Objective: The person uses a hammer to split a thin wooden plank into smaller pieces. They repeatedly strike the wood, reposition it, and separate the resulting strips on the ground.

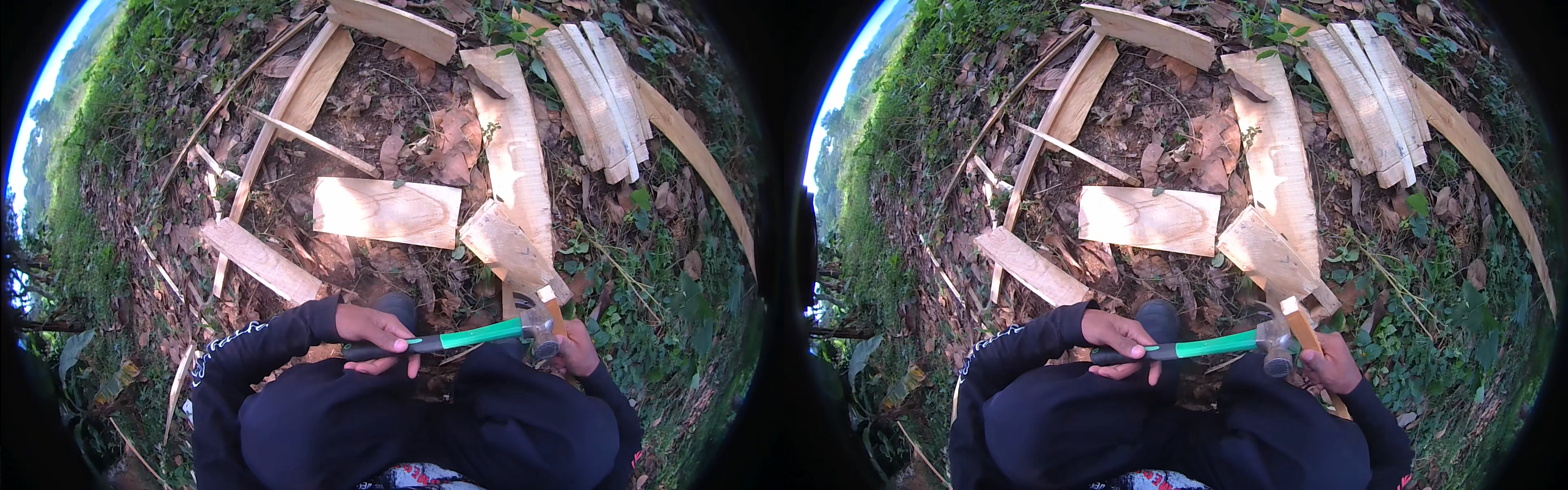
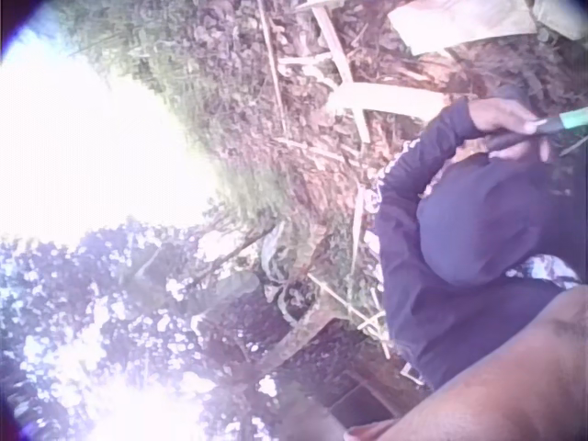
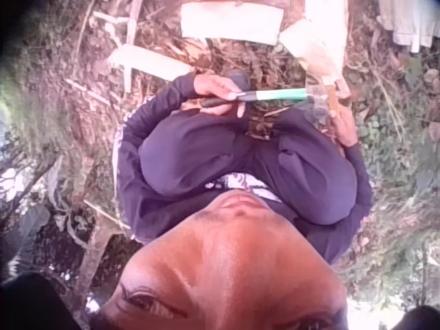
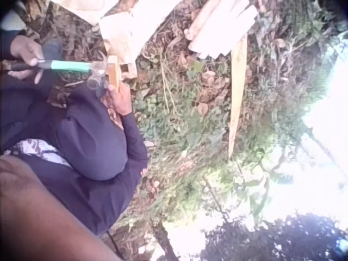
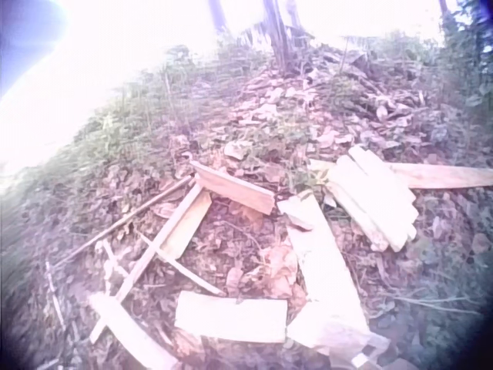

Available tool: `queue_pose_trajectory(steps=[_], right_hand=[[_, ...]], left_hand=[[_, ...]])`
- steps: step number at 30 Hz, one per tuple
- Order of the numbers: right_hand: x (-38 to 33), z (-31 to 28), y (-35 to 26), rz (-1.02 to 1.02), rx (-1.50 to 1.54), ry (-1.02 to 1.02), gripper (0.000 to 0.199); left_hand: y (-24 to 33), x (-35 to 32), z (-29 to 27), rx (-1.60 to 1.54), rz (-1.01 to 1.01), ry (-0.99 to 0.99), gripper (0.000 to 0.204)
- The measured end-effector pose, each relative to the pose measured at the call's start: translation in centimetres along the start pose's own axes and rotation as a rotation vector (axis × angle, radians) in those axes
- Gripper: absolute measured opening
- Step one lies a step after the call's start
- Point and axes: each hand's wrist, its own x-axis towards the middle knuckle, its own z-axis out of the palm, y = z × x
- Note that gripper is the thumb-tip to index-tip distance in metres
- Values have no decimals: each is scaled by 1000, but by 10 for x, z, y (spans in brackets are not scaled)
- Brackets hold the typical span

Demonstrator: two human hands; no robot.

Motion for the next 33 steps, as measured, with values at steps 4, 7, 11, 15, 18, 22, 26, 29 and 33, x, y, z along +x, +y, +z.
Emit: queue_pose_trajectory(steps=[4,7,11,15,18,22,26,29,33], right_hand=[[3,-25,24,-151,-42,102,57],[16,-17,17,-168,55,216,53],[27,-12,22,-173,152,251,50],[28,-16,32,-186,147,269,50],[37,-14,37,-193,157,335,52],[58,-15,45,-228,65,484,52],[70,-5,47,-259,-92,682,50],[77,2,52,-254,-244,778,51],[90,-42,84,-201,-91,598,51]], left_hand=[[7,15,12,-241,95,76,33],[9,33,20,-179,164,220,31],[12,45,29,-124,215,341,31],[4,58,41,-89,218,427,32],[11,65,50,-99,222,487,32],[21,75,56,-127,240,550,33],[20,66,51,-113,276,541,34],[11,64,53,-98,338,565,35],[3,78,37,-82,324,509,34]])
